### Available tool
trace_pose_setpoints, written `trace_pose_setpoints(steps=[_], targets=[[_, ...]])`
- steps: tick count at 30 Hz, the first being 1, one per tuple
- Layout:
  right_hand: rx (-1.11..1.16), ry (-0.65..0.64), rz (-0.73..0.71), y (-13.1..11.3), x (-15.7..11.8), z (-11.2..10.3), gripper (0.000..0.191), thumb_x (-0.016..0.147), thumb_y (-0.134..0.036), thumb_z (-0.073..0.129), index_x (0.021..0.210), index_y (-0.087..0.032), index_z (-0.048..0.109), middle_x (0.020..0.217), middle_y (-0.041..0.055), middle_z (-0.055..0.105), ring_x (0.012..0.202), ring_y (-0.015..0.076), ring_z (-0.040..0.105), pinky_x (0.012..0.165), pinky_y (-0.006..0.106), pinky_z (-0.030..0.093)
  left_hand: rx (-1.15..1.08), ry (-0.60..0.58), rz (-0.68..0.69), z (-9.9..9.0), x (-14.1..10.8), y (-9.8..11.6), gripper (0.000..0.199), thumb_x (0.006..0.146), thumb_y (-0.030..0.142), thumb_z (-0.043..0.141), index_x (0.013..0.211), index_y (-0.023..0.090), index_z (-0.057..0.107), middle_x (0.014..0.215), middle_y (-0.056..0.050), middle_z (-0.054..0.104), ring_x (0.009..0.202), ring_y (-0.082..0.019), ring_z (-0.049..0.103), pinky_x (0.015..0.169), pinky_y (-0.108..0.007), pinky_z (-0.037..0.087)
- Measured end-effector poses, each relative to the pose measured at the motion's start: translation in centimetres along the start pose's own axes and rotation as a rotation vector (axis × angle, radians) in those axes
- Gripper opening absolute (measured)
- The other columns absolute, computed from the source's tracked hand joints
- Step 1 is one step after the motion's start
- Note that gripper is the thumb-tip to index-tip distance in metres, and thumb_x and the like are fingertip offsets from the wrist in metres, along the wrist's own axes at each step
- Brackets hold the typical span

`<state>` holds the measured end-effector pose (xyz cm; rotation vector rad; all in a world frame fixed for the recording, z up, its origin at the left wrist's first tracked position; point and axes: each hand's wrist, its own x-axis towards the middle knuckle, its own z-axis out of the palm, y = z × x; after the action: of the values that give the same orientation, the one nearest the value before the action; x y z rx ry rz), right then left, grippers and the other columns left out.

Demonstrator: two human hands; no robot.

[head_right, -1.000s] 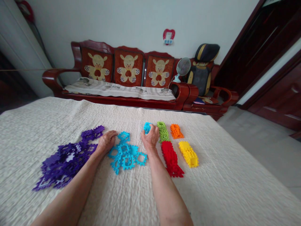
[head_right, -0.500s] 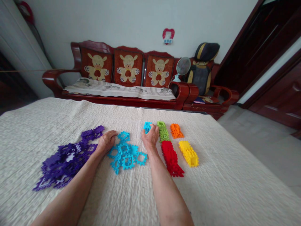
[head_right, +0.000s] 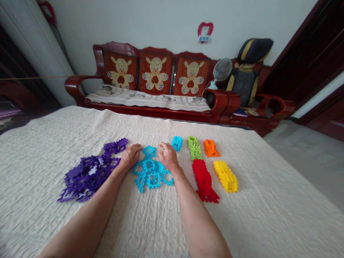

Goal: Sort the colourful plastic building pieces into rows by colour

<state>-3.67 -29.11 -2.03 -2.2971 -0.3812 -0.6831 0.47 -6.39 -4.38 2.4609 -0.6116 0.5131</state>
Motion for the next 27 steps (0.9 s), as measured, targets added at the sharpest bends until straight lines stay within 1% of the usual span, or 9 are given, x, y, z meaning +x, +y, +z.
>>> trace_pose_setpoints(steps=[2,5,9,13,15,17,20,23,27], targets=[[0.01,-0.112,0.003,-0.5,-0.1,0.5,0.031,0.084,-0.023,0.051,0.112,-0.019,0.062,0.109,0.008,0.07,0.103,0.0206,0.062,0.096,0.036,0.047,0.017,-0.028,-0.006,-0.2,0.0,0.2,0.039,0.081,0.013,0.043,0.101,0.02,0.075,0.114,-0.006,0.07,0.106,-0.019,0.064,0.103,-0.033,0.049],[-0.008,-0.187,-0.005,-0.8,-0.2,0.8,0.038,0.082,-0.026,0.058,0.119,-0.019,0.061,0.117,0.0088,0.068,0.111,0.0225,0.06,0.101,0.039,0.044,0.019,-0.051,0.009,-0.4,0.0,0.5,0.039,0.08,0.013,0.044,0.102,0.021,0.075,0.117,-0.006,0.069,0.109,-0.02,0.063,0.103,-0.036,0.049],[0.0,-0.211,-0.036,-0.7,-0.2,0.6,0.039,0.078,-0.02,0.06,0.117,-0.019,0.064,0.117,0.0081,0.066,0.112,0.0212,0.059,0.102,0.037,0.044,0.015,-0.07,0.019,-0.6,-0.2,0.6,0.039,0.082,0.014,0.044,0.103,0.023,0.075,0.122,-0.006,0.067,0.115,-0.021,0.06,0.105,-0.04,0.047],[-0.011,-0.223,-0.028,-0.3,-0.2,0.6,0.033,0.08,-0.018,0.059,0.112,-0.021,0.068,0.107,0.0069,0.064,0.103,0.019,0.06,0.096,0.035,0.047,-0.014,-0.104,0.016,-0.7,-0.2,0.6,0.044,0.082,0.013,0.044,0.112,0.026,0.073,0.125,-0.006,0.065,0.119,-0.021,0.058,0.106,-0.042,0.045],[-0.006,-0.224,-0.05,-0.2,-0.2,0.6,0.029,0.083,-0.02,0.058,0.109,-0.021,0.069,0.106,0.0072,0.063,0.101,0.0187,0.06,0.095,0.034,0.047,-0.028,-0.114,0.022,-0.7,-0.2,0.5,0.046,0.082,0.013,0.043,0.116,0.026,0.071,0.126,-0.006,0.065,0.12,-0.021,0.057,0.107,-0.043,0.044],[0.006,-0.204,-0.067,-0.1,-0.2,0.8,0.026,0.087,-0.023,0.054,0.107,-0.021,0.069,0.107,0.008,0.063,0.103,0.0187,0.059,0.096,0.034,0.047,-0.039,-0.116,0.027,-0.7,-0.2,0.5,0.047,0.082,0.012,0.043,0.117,0.025,0.071,0.125,-0.006,0.066,0.12,-0.021,0.057,0.107,-0.043,0.044],[0.011,-0.1,-0.023,0.2,0.1,0.9,0.027,0.092,-0.028,0.047,0.105,-0.019,0.068,0.106,0.0094,0.064,0.104,0.0197,0.059,0.097,0.035,0.046,-0.048,-0.099,0.024,-0.4,-0.2,0.2,0.044,0.082,0.012,0.043,0.116,0.022,0.07,0.125,-0.007,0.066,0.12,-0.021,0.057,0.108,-0.043,0.044],[-0.005,0.013,0.109,0.5,0.3,0.4,0.032,0.094,-0.03,0.04,0.106,-0.017,0.067,0.102,0.0105,0.068,0.101,0.0211,0.062,0.093,0.035,0.048,-0.047,-0.075,0.023,0.0,-0.2,-0.2,0.04,0.083,0.014,0.044,0.111,0.021,0.072,0.123,-0.007,0.068,0.119,-0.021,0.059,0.107,-0.042,0.045],[-0.047,0.038,0.262,0.6,0.0,-1.3,0.035,0.094,-0.03,0.038,0.11,-0.018,0.066,0.098,0.0083,0.072,0.092,0.0205,0.066,0.087,0.032,0.051,-0.069,-0.029,0.052,0.3,-0.2,-0.7,0.038,0.083,0.015,0.042,0.104,0.019,0.073,0.118,-0.008,0.07,0.114,-0.019,0.063,0.105,-0.039,0.047]])
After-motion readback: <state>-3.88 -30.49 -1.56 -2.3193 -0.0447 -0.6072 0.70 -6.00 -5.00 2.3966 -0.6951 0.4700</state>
